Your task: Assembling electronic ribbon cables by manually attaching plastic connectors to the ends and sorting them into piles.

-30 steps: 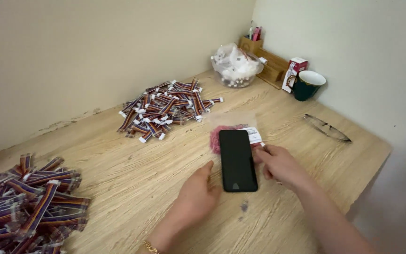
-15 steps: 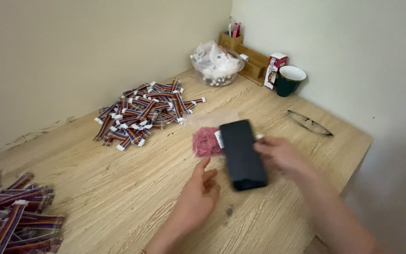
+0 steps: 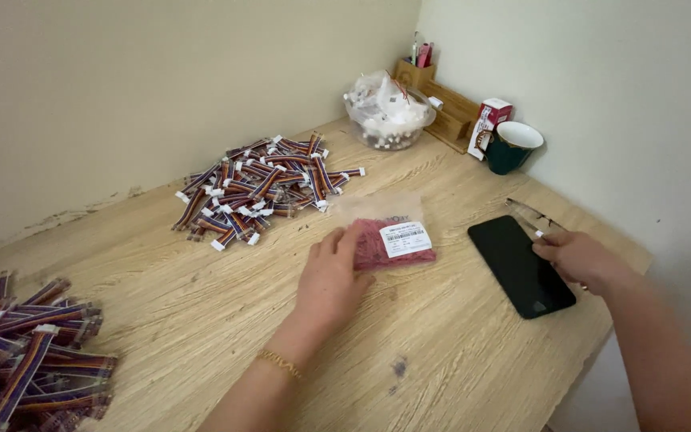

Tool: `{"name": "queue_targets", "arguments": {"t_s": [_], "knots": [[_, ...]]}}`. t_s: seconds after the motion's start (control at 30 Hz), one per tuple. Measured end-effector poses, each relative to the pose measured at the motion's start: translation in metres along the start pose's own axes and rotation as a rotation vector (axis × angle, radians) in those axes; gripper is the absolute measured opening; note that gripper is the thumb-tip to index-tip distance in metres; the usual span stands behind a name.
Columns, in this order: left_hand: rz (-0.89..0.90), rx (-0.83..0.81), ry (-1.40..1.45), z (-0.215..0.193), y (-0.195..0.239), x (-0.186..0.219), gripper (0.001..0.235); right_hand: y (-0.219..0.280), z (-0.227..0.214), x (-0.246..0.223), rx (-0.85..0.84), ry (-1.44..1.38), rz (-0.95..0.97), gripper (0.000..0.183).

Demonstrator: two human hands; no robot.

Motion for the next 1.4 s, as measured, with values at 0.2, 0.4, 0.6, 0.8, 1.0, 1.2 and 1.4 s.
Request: {"name": "queue_targets", "arguments": {"t_s": [0.2,0.4,0.6,0.8,1.0,1.2,1.4], "knots": [[0.152,0.045,-0.252,0.028,-0.035,-0.014,0.062,0.008,0.0,-0.032,0.139,0.312,-0.196,0.039],[0.175,0.163,-0.183,0.019,-0.02,-0.034,0.033,0.002,0.009,-0.034,0.175,0.384,-0.192,0.036],[0.237,0.333,-0.193,-0.008,0.043,-0.033,0.033,0.084,0.02,-0.113,0.226,0.338,-0.366,0.045],[0.092,0.381,0.119,-0.058,0.092,-0.035,0.022,0.137,0.129,-0.206,-0.076,0.431,-0.537,0.077],[-0.122,0.337,0.189,-0.08,0.077,-0.102,0.057,0.151,0.148,-0.214,-0.119,0.184,-0.565,0.083],[-0.088,0.264,0.122,-0.058,0.055,-0.126,0.027,0.171,0.148,-0.215,-0.233,-0.097,-0.878,0.082],[-0.129,0.304,0.15,-0.059,0.051,-0.148,0.019,0.138,0.161,-0.214,-0.134,0.201,-0.975,0.071]]}}
Point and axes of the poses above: each hand's wrist, its own y-axis away from the middle knuckle, its own z-axis out of the palm, x = y × z, the point moved 10 cm from there along -y, towards the middle knuckle, and after that the axes turned 5 degrees about y, right-handed, at the moved point
